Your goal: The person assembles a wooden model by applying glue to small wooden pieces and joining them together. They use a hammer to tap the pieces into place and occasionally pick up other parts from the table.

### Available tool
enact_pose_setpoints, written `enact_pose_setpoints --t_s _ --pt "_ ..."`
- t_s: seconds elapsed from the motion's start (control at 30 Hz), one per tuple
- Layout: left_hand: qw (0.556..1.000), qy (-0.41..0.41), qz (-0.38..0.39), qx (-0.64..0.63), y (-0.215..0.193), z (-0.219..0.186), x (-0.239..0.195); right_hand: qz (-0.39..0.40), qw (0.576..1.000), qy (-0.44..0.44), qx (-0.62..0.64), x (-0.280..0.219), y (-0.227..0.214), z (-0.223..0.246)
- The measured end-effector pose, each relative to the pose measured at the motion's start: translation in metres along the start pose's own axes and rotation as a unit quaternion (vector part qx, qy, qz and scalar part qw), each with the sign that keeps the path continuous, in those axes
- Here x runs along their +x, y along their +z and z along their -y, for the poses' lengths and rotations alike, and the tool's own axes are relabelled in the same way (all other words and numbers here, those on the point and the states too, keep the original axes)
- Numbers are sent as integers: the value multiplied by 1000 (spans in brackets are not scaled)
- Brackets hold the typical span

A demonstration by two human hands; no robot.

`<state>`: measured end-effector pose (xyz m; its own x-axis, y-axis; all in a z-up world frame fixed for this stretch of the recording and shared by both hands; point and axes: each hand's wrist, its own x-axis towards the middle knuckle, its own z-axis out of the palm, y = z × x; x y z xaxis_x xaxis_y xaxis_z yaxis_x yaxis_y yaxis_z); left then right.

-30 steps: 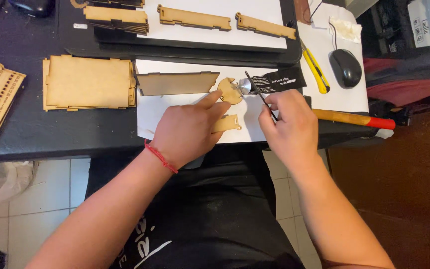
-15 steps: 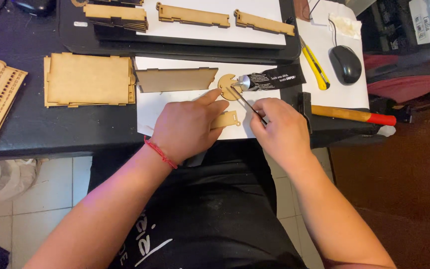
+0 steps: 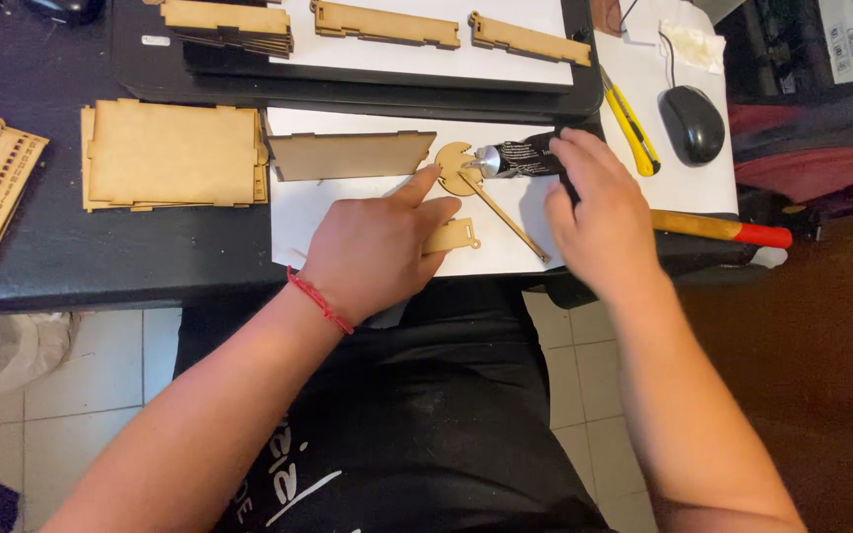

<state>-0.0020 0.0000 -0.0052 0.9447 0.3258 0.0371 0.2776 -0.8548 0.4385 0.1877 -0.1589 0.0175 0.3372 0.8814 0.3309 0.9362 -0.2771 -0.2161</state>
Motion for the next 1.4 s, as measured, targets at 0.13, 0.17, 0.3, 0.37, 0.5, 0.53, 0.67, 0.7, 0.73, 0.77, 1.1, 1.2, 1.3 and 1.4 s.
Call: enact_pose_setpoints --t_s 0.13,0.17,0.3,0.37,0.5,0.53,0.67,0.7,0.73,0.77,1.1,1.2,1.3,1.4 --pt "1000 -3 10 5 -2 1 -1 103 993 37 -34 4 13 -17" --pt "1000 4 1 11 -2 1 0 108 992 26 -56 4 13 -20" --pt "1000 16 6 -2 -4 1 -1 100 993 23 -61 4 13 -18" --pt "1000 18 0 -6 -1 5 1 113 989 56 -78 8 16 -25" --pt "1000 13 3 -15 1 4 -2 125 983 111 -74 8 17 -33" --pt "1000 13 2 -14 2 4 -2 124 983 110 -75 7 19 -36" --pt "1000 14 1 -3 2 3 -3 116 984 109 -86 6 25 -48" --pt "1000 16 -8 8 2 2 -4 115 983 105 -92 5 27 -51" --pt "1000 17 -10 10 2 3 -3 113 984 104 -92 7 25 -49" --pt "1000 18 -10 17 3 3 -2 116 983 108 -93 9 24 -47" --pt "999 23 3 36 11 6 -2 124 978 86 -147 1 28 -43" --pt "999 31 -6 26 16 8 0 135 985 86 -65 5 13 -34" --pt "999 31 -19 27 14 7 -1 61 997 47 -19 3 3 0" --pt "999 30 -29 30 10 6 -2 -53 998 -31 -5 -19 30 -16"
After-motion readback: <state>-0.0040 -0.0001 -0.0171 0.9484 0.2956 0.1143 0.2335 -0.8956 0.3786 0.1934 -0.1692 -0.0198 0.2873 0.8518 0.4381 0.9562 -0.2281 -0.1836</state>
